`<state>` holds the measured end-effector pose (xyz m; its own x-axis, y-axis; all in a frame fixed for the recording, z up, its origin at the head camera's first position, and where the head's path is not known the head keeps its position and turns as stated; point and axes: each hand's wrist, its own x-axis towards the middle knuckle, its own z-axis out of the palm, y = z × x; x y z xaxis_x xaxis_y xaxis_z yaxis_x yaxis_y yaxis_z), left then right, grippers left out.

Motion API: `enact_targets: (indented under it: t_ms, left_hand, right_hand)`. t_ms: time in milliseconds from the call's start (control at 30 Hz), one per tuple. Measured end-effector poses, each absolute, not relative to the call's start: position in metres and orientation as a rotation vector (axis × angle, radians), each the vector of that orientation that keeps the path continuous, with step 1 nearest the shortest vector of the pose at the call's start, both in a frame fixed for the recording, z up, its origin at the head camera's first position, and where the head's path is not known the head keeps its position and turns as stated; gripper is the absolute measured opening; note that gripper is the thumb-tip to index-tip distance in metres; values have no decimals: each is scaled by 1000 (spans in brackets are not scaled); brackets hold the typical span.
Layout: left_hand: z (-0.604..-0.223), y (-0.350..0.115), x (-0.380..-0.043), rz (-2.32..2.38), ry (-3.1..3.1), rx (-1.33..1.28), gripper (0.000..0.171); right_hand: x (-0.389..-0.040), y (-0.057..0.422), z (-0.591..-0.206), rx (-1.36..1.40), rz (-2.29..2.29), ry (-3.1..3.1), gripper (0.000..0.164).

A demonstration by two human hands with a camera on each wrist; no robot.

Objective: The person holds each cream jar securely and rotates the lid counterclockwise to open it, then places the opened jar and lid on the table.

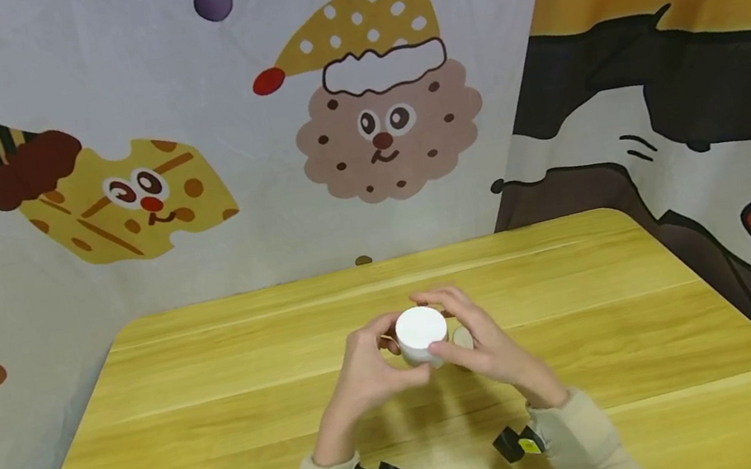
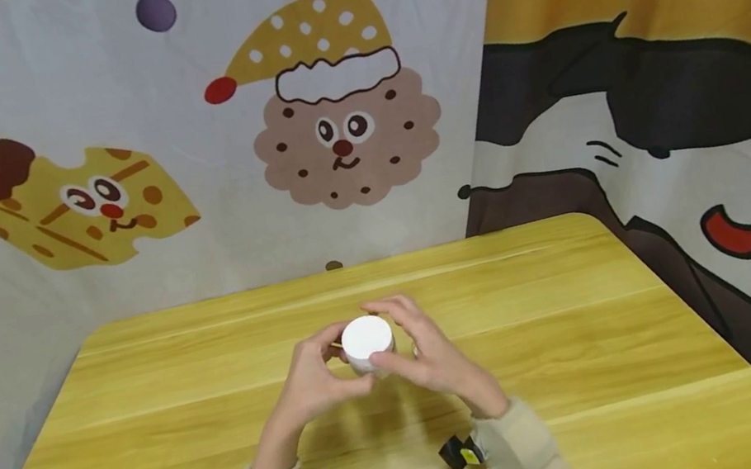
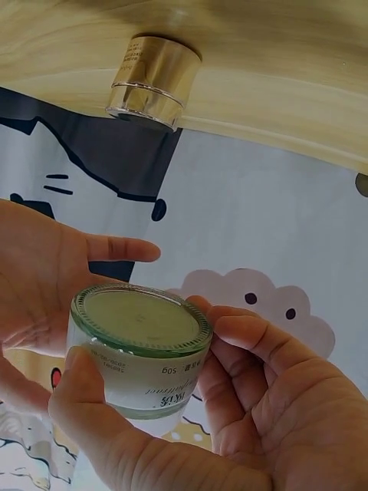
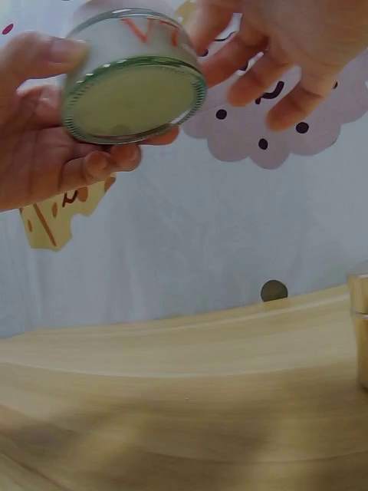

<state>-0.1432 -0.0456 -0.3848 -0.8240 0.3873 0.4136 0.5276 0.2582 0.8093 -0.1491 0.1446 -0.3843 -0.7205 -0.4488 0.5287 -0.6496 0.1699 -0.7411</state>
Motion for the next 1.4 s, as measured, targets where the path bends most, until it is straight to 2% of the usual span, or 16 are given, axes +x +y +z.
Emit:
enact_targets:
  t_ms: [100, 233, 433, 600, 767, 933, 1200, 1400]
  left_hand:
    - [-385, -46, -143, -1628, -2389, -856, 49]
    - [-385, -46, -144, -1637, -2398, -844, 50]
    - [-384, -46, -144, -1623, -2397, -856, 47]
    - [-385, -46, -144, -1623, -2398, -873, 49]
    - [-384, -46, -145, -1629, -2387, -870, 49]
    - [-383, -46, -144, -1629, -2389, -864, 50]
    - [-384, -47, -144, -1609, -2375, -886, 49]
    - [-385, -48, -144, -1612, -2377, -884, 49]
  right_hand:
    - [-148, 143, -387, 936, 1604, -2283, 51]
    - [-148, 142, -387, 856, 1634, -2278, 47]
    - [-149, 144, -385, 980, 1588, -2227, 40]
    - [-149, 145, -384, 1101, 1584, -2198, 44]
    - [-148, 144, -385, 996, 1607, -2242, 53]
    - [-149, 144, -385, 898, 1639, -2272, 50]
    - [-149, 145, -386, 1036, 1588, -2211, 45]
    - [-148, 145, -388, 1015, 1574, -2247, 55]
